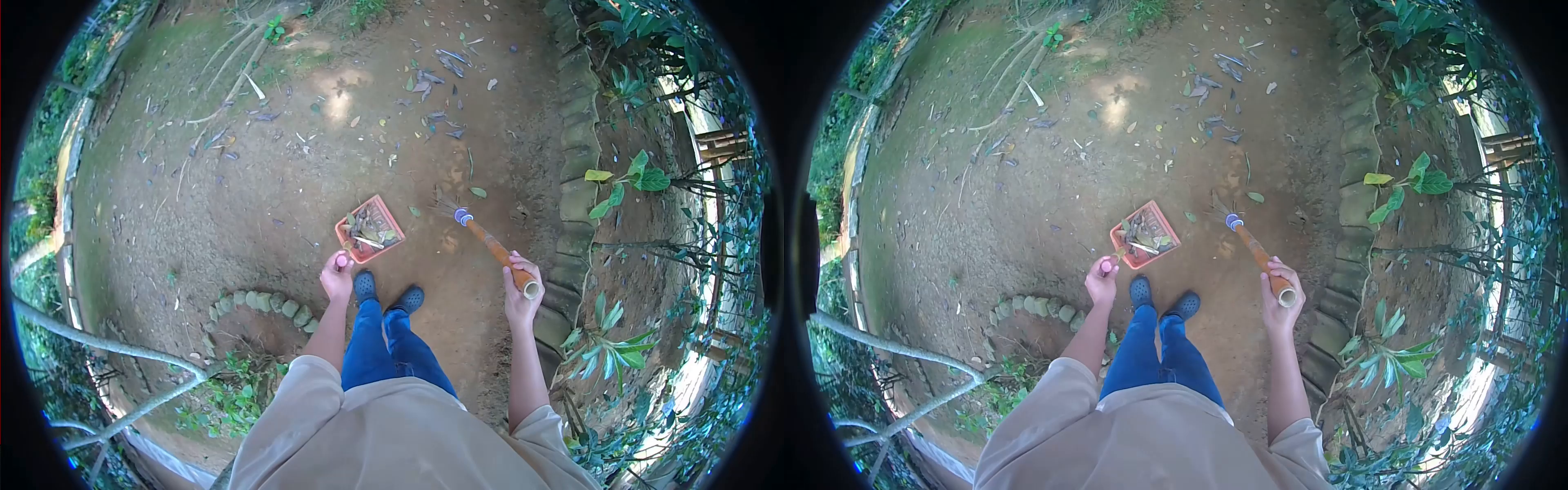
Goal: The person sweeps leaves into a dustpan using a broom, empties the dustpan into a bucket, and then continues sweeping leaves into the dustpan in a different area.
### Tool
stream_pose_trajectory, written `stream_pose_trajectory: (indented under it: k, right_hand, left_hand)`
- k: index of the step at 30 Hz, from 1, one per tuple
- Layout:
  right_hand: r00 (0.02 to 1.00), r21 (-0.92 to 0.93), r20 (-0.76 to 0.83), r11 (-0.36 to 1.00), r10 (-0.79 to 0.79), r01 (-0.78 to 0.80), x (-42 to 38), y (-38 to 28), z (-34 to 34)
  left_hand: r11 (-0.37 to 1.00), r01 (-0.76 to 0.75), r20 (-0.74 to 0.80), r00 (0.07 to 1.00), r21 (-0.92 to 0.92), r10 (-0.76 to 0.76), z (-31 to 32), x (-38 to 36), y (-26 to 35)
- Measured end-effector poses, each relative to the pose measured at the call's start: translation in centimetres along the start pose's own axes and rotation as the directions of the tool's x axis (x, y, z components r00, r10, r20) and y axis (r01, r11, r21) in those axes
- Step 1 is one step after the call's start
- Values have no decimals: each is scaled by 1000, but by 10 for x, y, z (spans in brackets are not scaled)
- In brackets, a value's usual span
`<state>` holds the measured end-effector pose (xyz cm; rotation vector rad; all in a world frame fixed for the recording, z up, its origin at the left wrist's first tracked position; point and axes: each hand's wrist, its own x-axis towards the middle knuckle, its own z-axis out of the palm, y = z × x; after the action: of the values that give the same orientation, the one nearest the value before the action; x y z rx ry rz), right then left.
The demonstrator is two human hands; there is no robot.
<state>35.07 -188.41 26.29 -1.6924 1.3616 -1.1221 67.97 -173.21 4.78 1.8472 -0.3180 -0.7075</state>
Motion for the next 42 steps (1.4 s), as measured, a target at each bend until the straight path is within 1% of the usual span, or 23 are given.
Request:
stream_pose_trajectory:
  k: [3,4,7,8,11,12,15,16,19,22,25,26,28,31,34,37,42]
  right_hand:
    - [999,-25,47,1000,1,1,-10,-9,13]
    - [998,-8,63,1000,-5,5,-13,-13,16]
    - [990,16,122,997,74,-77,-24,-28,22]
    - [981,30,170,995,90,-97,-27,-32,19]
    - [991,151,112,984,78,-95,-31,-49,11]
    - [989,135,121,985,89,-105,-32,-55,6]
    - [992,191,10,973,128,-127,-34,-75,-1]
    - [992,189,17,974,126,-127,-34,-80,-5]
    - [993,159,-2,980,119,-117,-36,-85,-14]
    - [987,163,-90,980,132,-116,-35,-85,-16]
    - [976,158,-166,981,138,-112,-31,-82,-17]
    - [972,155,-190,981,141,-113,-31,-80,-17]
    - [966,122,-228,988,119,-93,-26,-74,-18]
    - [954,69,-280,994,105,-89,-19,-62,-21]
    - [944,15,-318,996,91,-91,-8,-45,-24]
    - [929,-49,-366,996,51,-74,6,-26,-25]
    - [906,-154,-424,986,-13,-58,34,5,-27]
  left_hand:
    - [999,-7,47,999,-34,9,9,20,-13]
    - [998,-1,58,998,-56,5,13,28,-18]
    - [997,27,105,994,-77,-19,10,29,-31]
    - [997,19,119,993,-73,-10,9,31,-32]
    - [997,-3,112,994,-73,11,13,38,-15]
    - [997,1,112,994,-76,7,12,39,-15]
    - [998,7,133,991,-65,2,8,44,-14]
    - [998,8,143,990,-59,1,9,45,-11]
    - [994,-69,155,985,-81,81,9,48,-7]
    - [995,-93,198,975,-29,97,11,53,-4]
    - [997,-54,226,972,-48,64,17,57,0]
    - [996,-67,228,970,-61,80,18,58,1]
    - [992,-92,235,966,-90,111,25,61,6]
    - [987,-161,263,952,-13,159,34,70,13]
    - [988,-153,308,941,25,138,49,81,19]
    - [984,-172,310,934,-49,179,67,92,25]
    - [981,-194,339,922,-17,188,96,113,39]
